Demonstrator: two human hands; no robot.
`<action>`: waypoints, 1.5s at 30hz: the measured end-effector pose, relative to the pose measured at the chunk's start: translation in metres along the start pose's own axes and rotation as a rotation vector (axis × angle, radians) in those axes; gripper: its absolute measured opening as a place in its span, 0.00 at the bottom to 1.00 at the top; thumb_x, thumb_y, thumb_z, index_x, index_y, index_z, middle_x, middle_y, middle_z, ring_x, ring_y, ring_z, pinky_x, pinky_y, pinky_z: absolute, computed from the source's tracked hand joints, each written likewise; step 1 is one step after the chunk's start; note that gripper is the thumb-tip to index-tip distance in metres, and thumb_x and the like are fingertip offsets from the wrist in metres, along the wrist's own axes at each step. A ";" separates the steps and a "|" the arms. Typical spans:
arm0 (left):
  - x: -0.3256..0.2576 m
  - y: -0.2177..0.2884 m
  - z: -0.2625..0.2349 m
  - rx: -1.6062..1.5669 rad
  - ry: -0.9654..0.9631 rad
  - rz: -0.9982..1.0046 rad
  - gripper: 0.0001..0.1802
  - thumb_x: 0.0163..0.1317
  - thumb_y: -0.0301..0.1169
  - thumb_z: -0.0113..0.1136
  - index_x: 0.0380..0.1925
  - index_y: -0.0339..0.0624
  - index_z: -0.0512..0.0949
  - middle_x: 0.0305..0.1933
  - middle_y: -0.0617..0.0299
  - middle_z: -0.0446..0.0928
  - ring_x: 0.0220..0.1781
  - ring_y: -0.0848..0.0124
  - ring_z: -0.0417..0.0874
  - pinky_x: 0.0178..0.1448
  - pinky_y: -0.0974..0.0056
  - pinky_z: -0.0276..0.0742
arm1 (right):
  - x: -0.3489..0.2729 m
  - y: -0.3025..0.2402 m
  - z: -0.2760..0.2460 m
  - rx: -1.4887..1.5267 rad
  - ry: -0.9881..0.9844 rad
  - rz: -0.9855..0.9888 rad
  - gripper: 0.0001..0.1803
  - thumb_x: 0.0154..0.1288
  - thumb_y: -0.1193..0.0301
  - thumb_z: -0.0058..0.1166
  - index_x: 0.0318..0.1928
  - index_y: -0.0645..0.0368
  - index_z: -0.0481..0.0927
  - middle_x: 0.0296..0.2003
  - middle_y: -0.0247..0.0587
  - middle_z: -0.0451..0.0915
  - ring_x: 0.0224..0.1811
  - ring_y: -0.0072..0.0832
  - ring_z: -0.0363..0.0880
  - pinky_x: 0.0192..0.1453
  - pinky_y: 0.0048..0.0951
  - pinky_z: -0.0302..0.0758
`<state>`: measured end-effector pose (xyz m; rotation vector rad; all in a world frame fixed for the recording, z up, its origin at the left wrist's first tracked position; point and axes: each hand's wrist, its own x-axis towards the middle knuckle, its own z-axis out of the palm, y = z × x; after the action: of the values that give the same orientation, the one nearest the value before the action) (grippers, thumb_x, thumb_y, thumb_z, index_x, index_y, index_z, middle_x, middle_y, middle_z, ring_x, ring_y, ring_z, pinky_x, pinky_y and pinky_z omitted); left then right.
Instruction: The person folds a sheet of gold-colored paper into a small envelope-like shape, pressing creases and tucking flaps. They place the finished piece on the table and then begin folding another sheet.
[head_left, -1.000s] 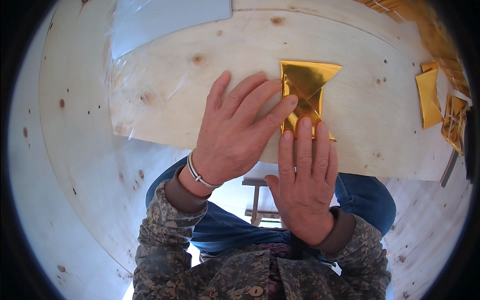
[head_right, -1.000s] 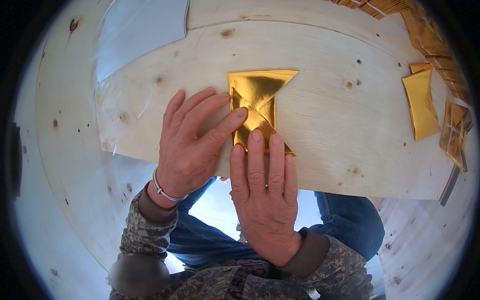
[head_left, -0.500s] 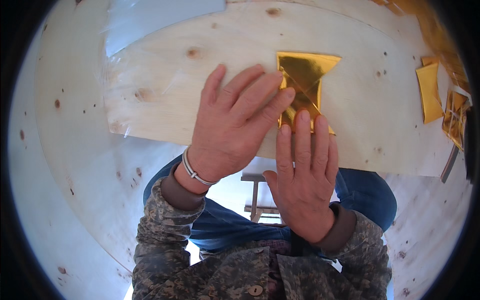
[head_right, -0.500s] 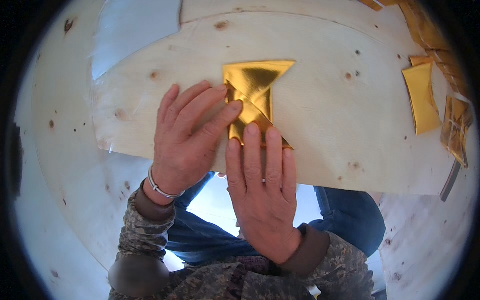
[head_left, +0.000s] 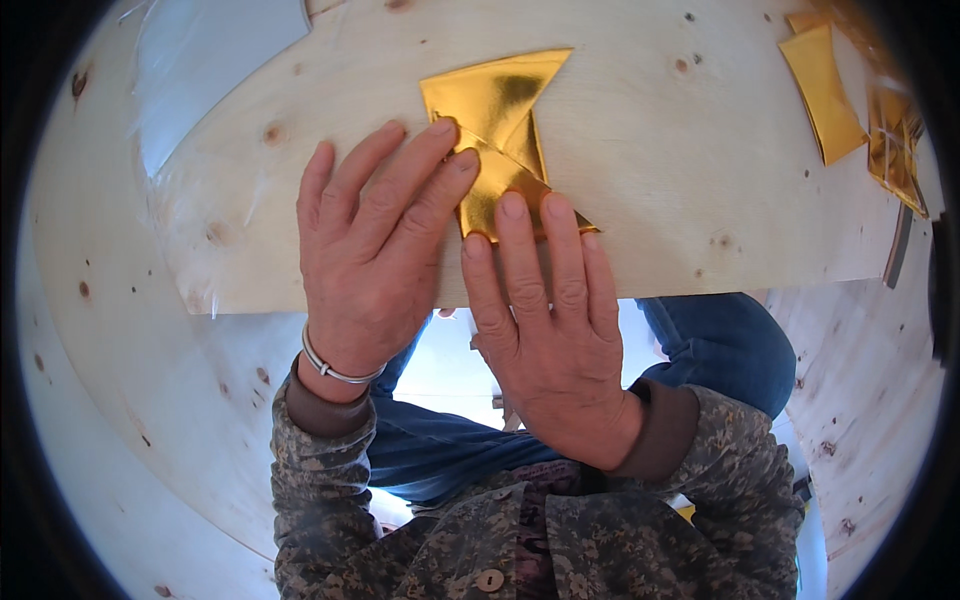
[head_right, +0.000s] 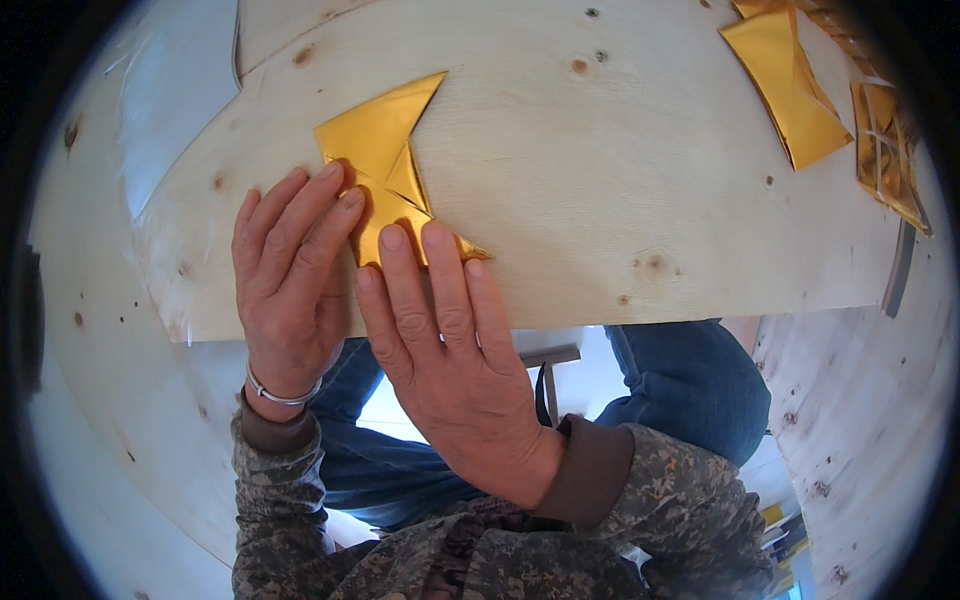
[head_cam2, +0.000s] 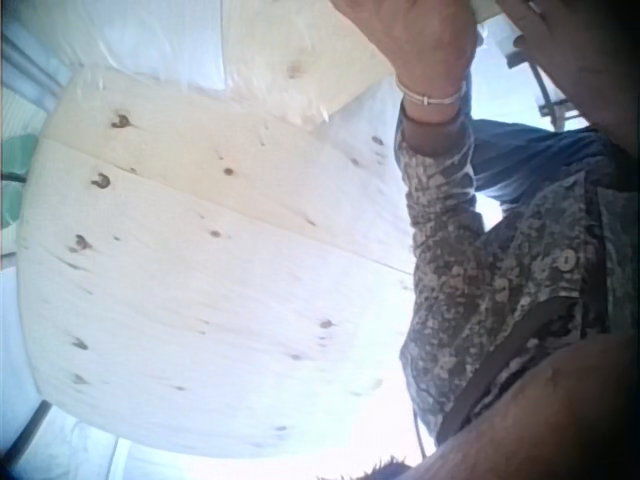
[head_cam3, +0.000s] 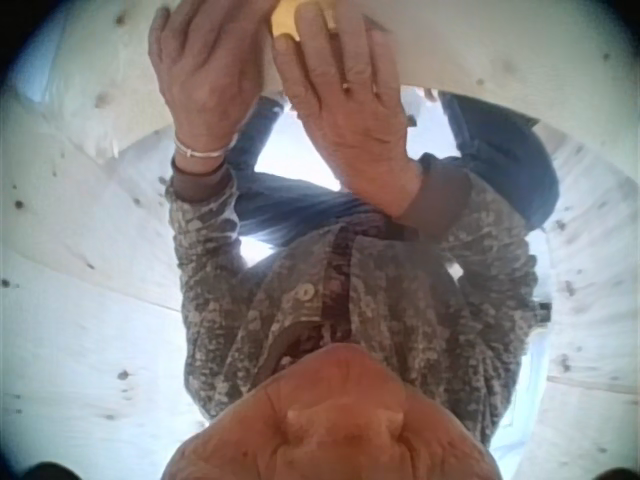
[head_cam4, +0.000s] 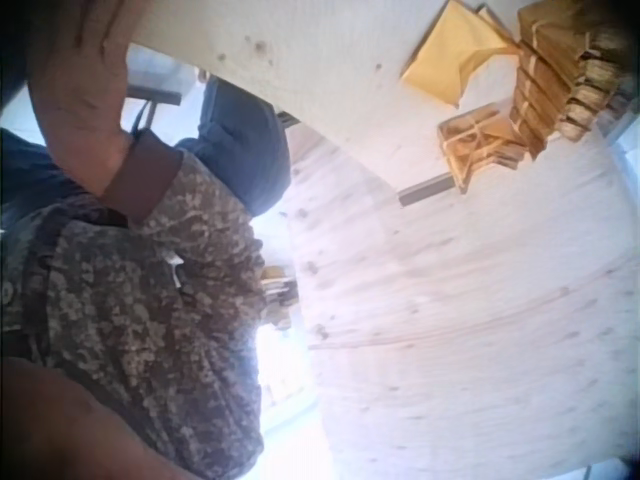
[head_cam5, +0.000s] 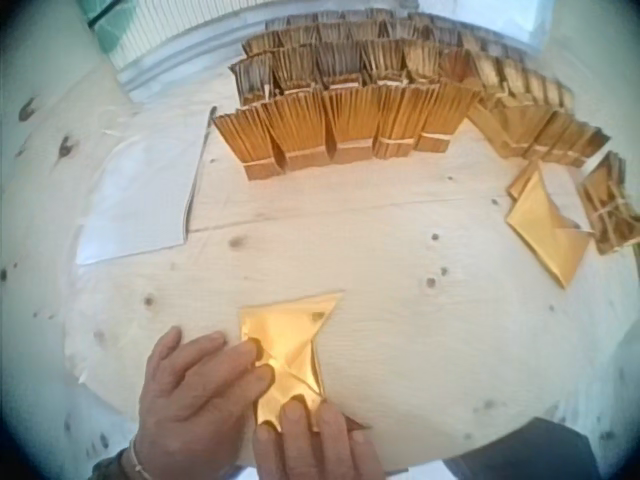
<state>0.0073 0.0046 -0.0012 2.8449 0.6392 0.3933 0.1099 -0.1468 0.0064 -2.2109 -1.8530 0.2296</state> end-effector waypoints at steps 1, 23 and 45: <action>0.000 0.000 0.000 -0.005 -0.007 -0.006 0.23 0.58 0.26 0.61 0.56 0.50 0.83 0.64 0.67 0.78 0.67 0.62 0.75 0.76 0.51 0.56 | 0.000 0.001 0.001 -0.014 0.004 -0.006 0.31 0.71 0.64 0.50 0.71 0.62 0.66 0.72 0.53 0.65 0.75 0.51 0.63 0.79 0.49 0.56; -0.002 0.001 0.001 -0.023 -0.005 -0.002 0.21 0.61 0.23 0.60 0.55 0.48 0.83 0.64 0.63 0.79 0.66 0.58 0.75 0.76 0.50 0.57 | -0.002 0.001 -0.003 -0.009 -0.064 -0.019 0.32 0.70 0.67 0.53 0.71 0.60 0.65 0.72 0.56 0.64 0.75 0.54 0.63 0.77 0.51 0.59; -0.002 0.000 0.001 -0.026 -0.012 -0.010 0.21 0.62 0.25 0.59 0.56 0.48 0.83 0.64 0.63 0.78 0.67 0.58 0.75 0.77 0.50 0.56 | -0.003 0.000 -0.001 0.018 -0.066 -0.002 0.36 0.67 0.66 0.55 0.73 0.59 0.61 0.73 0.54 0.62 0.76 0.51 0.62 0.79 0.50 0.57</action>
<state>0.0058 0.0032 -0.0023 2.8159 0.6405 0.3792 0.1099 -0.1494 0.0076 -2.2150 -1.8785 0.3214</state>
